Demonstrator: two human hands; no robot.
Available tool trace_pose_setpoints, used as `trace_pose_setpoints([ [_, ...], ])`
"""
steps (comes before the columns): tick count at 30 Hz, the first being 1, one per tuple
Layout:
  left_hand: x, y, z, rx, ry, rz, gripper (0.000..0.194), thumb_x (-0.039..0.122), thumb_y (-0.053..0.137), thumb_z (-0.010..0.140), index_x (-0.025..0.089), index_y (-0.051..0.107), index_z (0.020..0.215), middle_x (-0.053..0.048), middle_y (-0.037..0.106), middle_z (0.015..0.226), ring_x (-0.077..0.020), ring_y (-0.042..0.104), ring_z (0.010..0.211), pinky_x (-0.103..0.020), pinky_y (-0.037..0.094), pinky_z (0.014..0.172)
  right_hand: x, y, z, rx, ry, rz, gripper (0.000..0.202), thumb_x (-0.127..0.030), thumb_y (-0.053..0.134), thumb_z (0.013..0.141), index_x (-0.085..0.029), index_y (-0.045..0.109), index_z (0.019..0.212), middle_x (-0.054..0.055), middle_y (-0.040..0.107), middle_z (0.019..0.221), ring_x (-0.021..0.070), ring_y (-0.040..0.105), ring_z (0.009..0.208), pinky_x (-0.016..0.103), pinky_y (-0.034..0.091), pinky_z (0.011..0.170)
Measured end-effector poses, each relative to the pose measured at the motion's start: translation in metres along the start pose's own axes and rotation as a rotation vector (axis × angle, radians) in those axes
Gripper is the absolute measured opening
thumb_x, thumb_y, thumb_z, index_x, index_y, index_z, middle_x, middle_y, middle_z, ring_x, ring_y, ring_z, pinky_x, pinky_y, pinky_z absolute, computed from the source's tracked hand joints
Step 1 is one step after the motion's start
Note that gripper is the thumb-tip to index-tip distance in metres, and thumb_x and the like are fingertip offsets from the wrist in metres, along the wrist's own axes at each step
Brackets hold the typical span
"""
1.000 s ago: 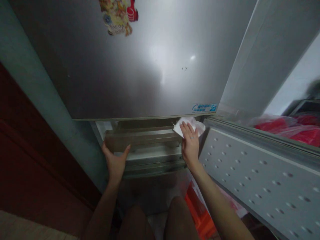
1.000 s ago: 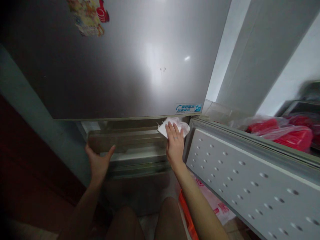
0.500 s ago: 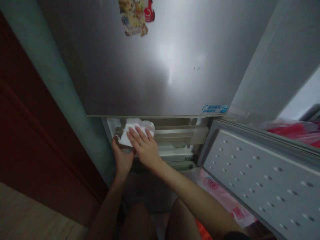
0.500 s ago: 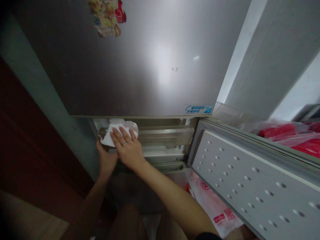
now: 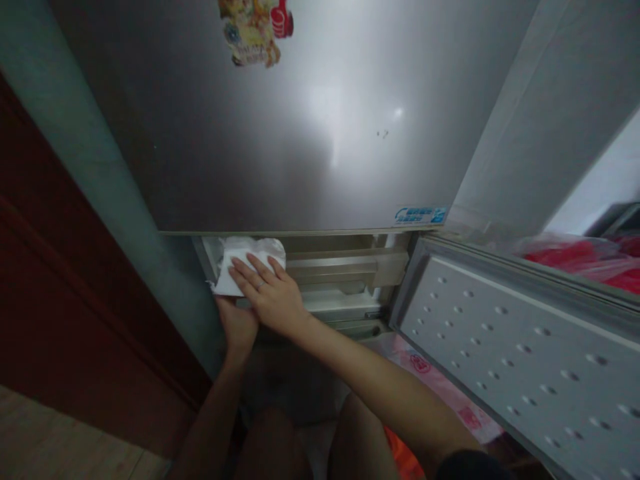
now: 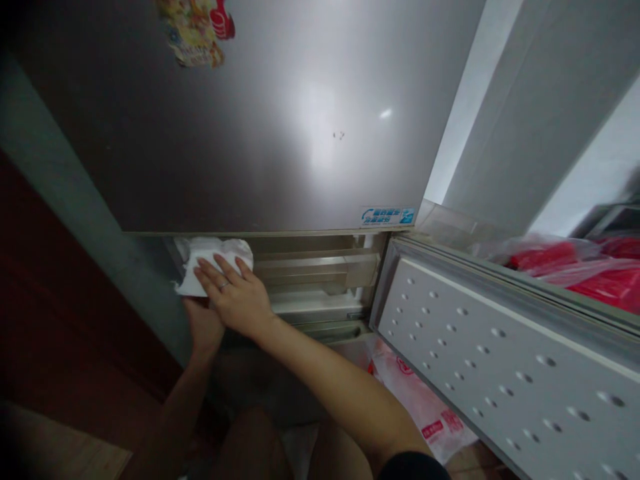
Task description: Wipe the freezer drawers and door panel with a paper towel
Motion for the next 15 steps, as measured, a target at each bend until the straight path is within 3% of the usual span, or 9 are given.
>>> trace_pose_setpoints([
  [2, 0.006, -0.005, -0.002, 0.057, -0.028, -0.078, 0.082, 0.030, 0.076, 0.069, 0.019, 0.033, 0.139, -0.019, 0.053, 0.138, -0.0289, 0.057, 0.122, -0.050, 0.046, 0.104, 0.017, -0.009, -0.015, 0.010, 0.030, -0.015, 0.045, -0.019, 0.029, 0.102, -0.016, 0.044, 0.144, 0.000, 0.041, 0.153, 0.0213, 0.035, 0.143, 0.042, 0.031, 0.118],
  [5, 0.015, -0.009, -0.002, 0.084, -0.058, -0.126, 0.090, 0.027, 0.085, 0.059, 0.018, 0.039, 0.136, -0.019, 0.050, 0.142, -0.0294, 0.053, 0.127, -0.048, 0.041, 0.109, 0.047, -0.023, -0.043, 0.014, 0.084, -0.048, 0.046, -0.016, 0.033, 0.100, -0.016, 0.042, 0.146, 0.001, 0.040, 0.154, 0.0206, 0.033, 0.144, 0.042, 0.029, 0.118],
  [11, 0.022, -0.010, -0.001, 0.064, -0.085, -0.117, 0.090, 0.030, 0.086, 0.060, 0.020, 0.038, 0.136, -0.017, 0.048, 0.144, -0.0275, 0.050, 0.132, -0.045, 0.037, 0.113, 0.114, -0.054, -0.110, 0.064, 0.236, -0.133, 0.052, -0.011, 0.031, 0.100, -0.022, 0.033, 0.151, 0.003, 0.045, 0.151, 0.0170, 0.029, 0.146, 0.042, 0.021, 0.121],
  [15, 0.022, -0.009, -0.001, 0.061, -0.071, -0.117, 0.088, 0.029, 0.086, 0.060, 0.020, 0.039, 0.134, -0.017, 0.048, 0.145, -0.0269, 0.049, 0.132, -0.044, 0.037, 0.113, 0.152, -0.075, -0.146, 0.121, 0.347, -0.170, 0.059, -0.008, 0.030, 0.098, -0.025, 0.021, 0.155, 0.006, 0.045, 0.150, 0.0169, 0.028, 0.147, 0.045, 0.022, 0.120],
])
Point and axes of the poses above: each hand's wrist, its own z-axis towards the middle knuckle, its own y-axis out of the palm, x = y × z, the point moved 10 cm from there along z, towards the middle knuckle
